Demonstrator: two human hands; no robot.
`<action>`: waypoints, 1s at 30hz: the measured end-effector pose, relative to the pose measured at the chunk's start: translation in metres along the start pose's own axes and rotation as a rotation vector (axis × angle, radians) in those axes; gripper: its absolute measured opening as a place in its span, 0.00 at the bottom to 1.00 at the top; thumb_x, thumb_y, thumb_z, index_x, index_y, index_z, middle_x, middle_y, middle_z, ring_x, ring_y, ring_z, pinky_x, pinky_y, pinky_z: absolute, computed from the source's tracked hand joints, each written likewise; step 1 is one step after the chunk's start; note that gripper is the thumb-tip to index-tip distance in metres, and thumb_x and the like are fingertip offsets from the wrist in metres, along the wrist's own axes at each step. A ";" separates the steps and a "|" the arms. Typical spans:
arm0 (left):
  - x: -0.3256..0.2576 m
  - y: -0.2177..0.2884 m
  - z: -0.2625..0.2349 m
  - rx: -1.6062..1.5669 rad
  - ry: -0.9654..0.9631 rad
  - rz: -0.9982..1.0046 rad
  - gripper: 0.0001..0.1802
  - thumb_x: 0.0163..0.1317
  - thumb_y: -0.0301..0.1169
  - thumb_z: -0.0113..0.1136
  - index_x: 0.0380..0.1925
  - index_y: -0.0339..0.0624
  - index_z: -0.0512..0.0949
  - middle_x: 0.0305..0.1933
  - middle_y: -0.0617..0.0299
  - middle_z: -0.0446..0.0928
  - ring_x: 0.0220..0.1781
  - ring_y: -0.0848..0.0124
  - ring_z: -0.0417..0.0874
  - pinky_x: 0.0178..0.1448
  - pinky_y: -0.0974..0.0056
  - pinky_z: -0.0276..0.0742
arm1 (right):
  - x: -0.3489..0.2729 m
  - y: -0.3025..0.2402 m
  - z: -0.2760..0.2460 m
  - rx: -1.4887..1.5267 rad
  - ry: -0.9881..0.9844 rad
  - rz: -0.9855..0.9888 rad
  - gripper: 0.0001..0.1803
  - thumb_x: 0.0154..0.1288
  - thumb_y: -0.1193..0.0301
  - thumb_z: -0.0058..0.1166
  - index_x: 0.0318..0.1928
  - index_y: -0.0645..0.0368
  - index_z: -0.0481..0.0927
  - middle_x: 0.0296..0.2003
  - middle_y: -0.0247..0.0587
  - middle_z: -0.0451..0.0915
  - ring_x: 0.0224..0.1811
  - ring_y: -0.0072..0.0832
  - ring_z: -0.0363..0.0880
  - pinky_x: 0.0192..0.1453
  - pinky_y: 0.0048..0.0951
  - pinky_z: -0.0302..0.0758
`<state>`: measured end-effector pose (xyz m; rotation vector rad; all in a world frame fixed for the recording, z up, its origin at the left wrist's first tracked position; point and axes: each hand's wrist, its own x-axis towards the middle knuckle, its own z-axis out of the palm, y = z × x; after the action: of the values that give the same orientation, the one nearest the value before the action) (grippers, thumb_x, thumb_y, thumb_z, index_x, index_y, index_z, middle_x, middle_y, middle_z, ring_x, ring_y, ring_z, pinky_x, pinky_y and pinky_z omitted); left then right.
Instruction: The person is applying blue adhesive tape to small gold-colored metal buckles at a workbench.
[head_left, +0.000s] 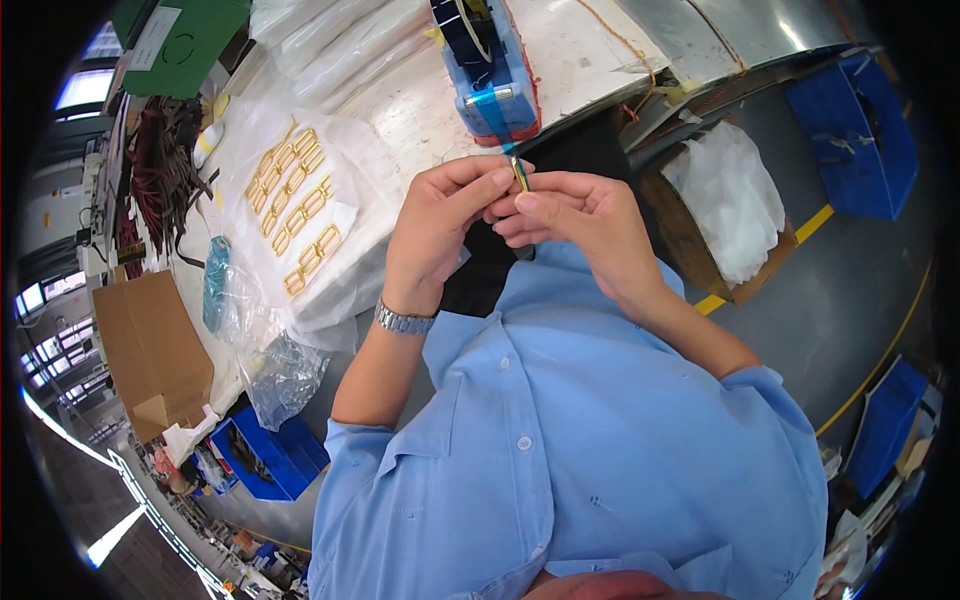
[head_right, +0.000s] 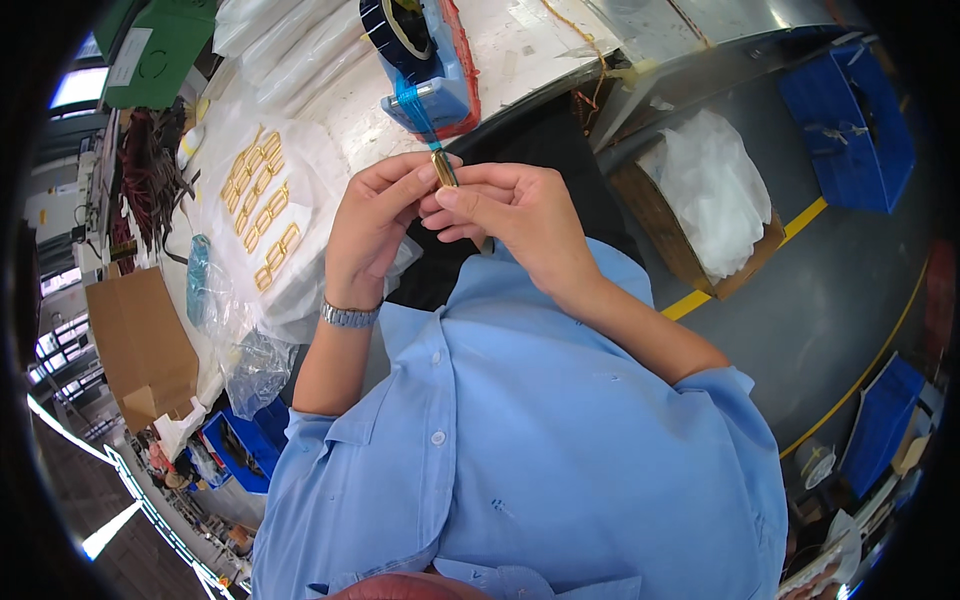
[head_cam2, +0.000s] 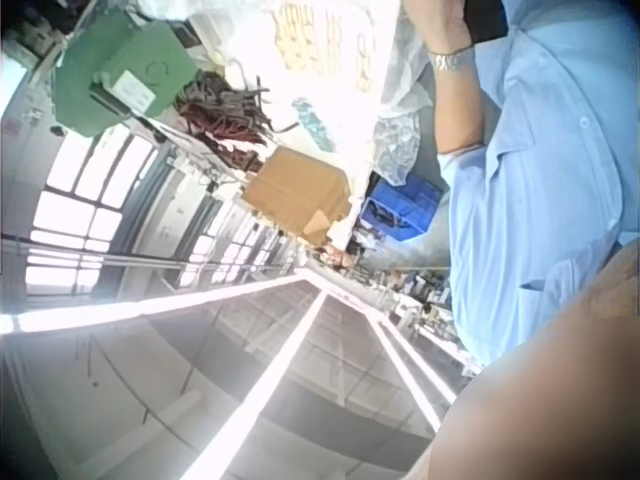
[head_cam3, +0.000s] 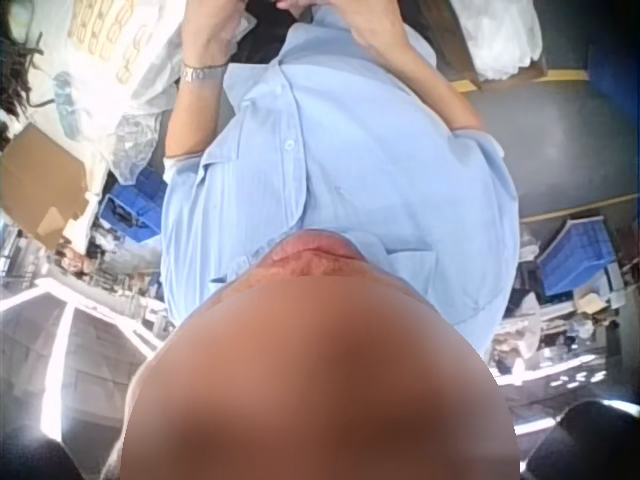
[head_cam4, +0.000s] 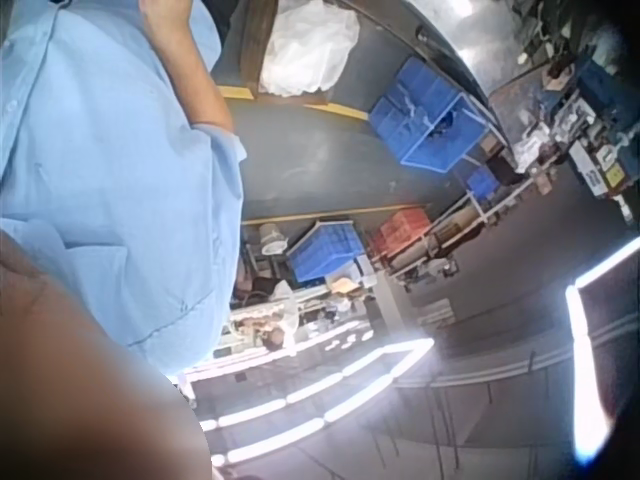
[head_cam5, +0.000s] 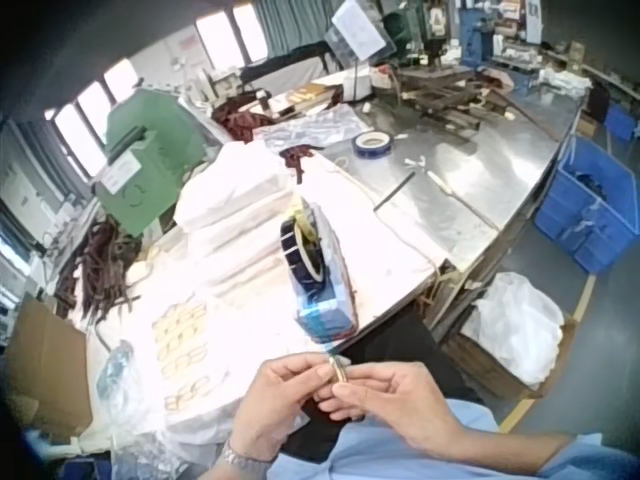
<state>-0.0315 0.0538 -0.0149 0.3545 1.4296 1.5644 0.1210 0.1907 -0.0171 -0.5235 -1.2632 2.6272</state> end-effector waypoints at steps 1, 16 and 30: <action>0.001 0.000 0.000 -0.001 0.000 0.000 0.15 0.77 0.31 0.66 0.56 0.33 0.87 0.46 0.62 0.89 0.41 0.79 0.84 0.47 0.72 0.81 | 0.000 -0.001 0.000 0.000 0.000 0.001 0.18 0.79 0.73 0.62 0.60 0.76 0.83 0.48 0.56 0.90 0.48 0.35 0.93 0.53 0.32 0.91; 0.009 0.008 -0.008 -0.042 -0.039 -0.178 0.13 0.78 0.33 0.61 0.44 0.32 0.86 0.35 0.65 0.84 0.31 0.78 0.81 0.34 0.71 0.77 | 0.004 -0.011 -0.009 -0.226 -0.108 0.039 0.11 0.75 0.74 0.65 0.51 0.70 0.84 0.43 0.47 0.92 0.43 0.27 0.92 0.48 0.27 0.88; 0.014 0.030 0.011 -0.574 0.110 -0.501 0.11 0.81 0.31 0.56 0.45 0.33 0.81 0.32 0.68 0.78 0.25 0.79 0.71 0.26 0.72 0.69 | 0.038 -0.010 -0.009 -0.471 -0.092 -0.282 0.30 0.71 0.76 0.71 0.70 0.73 0.77 0.58 0.47 0.88 0.59 0.28 0.87 0.69 0.32 0.82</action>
<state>-0.0442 0.0757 0.0096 -0.4069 0.9802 1.4990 0.0895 0.2150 -0.0238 -0.2610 -1.8464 2.1447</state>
